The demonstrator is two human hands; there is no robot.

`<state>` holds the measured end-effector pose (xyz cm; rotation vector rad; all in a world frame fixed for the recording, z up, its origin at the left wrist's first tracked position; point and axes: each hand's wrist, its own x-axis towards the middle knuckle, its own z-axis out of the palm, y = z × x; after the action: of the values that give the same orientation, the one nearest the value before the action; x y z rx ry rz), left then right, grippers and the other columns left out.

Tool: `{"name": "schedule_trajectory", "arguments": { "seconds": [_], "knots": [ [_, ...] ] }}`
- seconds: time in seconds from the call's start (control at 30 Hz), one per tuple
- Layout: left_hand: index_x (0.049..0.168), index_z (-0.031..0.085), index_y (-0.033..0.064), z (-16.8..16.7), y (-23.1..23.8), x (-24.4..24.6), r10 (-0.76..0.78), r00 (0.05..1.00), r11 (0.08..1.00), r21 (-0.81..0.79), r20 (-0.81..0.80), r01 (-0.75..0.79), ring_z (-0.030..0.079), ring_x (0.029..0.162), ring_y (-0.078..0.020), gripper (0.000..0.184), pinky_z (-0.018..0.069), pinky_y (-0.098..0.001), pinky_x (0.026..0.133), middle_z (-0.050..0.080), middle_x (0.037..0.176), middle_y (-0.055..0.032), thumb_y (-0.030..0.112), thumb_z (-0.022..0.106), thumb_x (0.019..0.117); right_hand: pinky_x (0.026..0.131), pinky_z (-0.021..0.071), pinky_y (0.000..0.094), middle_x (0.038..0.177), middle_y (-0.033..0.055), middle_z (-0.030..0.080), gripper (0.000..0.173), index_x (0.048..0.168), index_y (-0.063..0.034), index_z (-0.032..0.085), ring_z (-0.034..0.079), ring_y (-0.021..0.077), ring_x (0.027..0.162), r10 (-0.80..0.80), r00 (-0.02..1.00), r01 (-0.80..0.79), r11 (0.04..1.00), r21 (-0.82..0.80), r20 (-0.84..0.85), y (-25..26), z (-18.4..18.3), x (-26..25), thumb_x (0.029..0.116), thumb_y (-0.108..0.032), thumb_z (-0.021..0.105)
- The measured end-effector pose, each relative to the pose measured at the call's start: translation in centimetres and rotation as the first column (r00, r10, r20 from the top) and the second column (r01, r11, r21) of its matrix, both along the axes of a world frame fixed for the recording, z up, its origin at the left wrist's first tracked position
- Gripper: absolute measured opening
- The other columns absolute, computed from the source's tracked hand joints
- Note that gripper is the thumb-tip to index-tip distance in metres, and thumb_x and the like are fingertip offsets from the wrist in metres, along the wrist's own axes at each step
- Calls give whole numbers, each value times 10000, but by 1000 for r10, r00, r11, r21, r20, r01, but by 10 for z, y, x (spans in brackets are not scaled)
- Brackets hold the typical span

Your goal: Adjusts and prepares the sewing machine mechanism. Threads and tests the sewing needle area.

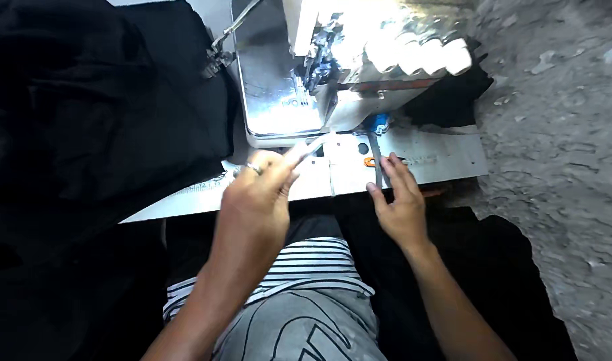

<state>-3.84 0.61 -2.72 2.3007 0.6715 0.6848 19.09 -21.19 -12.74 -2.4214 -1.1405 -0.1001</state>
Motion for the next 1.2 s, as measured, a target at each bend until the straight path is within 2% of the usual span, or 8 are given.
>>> {"name": "schedule_trajectory", "arguments": {
  "seconds": [0.07,0.2,0.3,0.5,0.6,0.87,1.1,1.2],
  "knots": [
    [1242,750,152,13,23,-1,95,993,991,87,69,-100,645,881,-98,265,523,-252,754,684,1004,-33,159,567,1050,1253,259,555,1638,88,393,525,1543,-182,499,344,253,1527,9,1000,-9,1000,-16,16,6,-13,-2,1067,-402,485],
    [1153,770,151,13,45,20,194,981,967,162,20,-195,653,912,-163,247,516,-327,750,678,1024,-57,141,557,1027,1255,237,567,1646,99,376,500,1538,-162,496,334,257,1532,22,999,-21,999,-31,30,8,-12,1,1090,-369,418],
    [1110,769,182,12,45,32,242,969,958,170,-45,-231,644,831,-171,243,479,-370,644,676,965,-29,180,549,1007,1273,184,576,1688,98,288,529,1582,-170,431,257,248,1565,60,997,-59,998,-32,48,8,-8,-5,1095,-377,399],
    [1051,761,215,14,50,48,239,969,970,50,-55,-237,567,656,-96,198,419,-323,563,636,777,49,236,574,990,1226,334,556,1460,147,576,244,1200,-102,718,450,307,1453,268,957,-286,936,206,115,24,-8,-40,1036,-214,577],
    [999,746,216,17,47,52,215,973,976,44,-78,-213,555,635,-78,171,399,-308,537,605,737,69,257,580,988,1165,436,442,1372,134,621,142,1053,-113,756,503,276,1396,343,936,-353,893,279,85,27,-4,-51,1004,-156,629],
    [966,734,191,16,44,64,221,970,973,98,-105,-211,587,661,-121,188,405,-344,535,605,741,39,268,564,986,1004,541,340,1273,130,668,164,1060,-101,779,638,187,1159,406,914,-385,879,280,-18,24,-4,-49,994,-146,635],
    [969,739,197,16,43,74,236,964,970,94,-126,-225,585,646,-133,188,404,-355,529,610,735,31,260,563,978,981,551,308,1274,129,666,169,1072,-104,783,646,163,1135,411,910,-380,880,284,-55,25,-5,-51,995,-149,640],
    [1068,738,181,15,43,73,213,969,974,103,-124,-201,598,672,-154,207,430,-368,550,633,792,3,198,559,966,981,554,306,1276,132,667,164,1062,-99,784,650,164,1128,416,907,-383,876,294,-59,27,-4,-50,991,-140,641]
  ]
}}
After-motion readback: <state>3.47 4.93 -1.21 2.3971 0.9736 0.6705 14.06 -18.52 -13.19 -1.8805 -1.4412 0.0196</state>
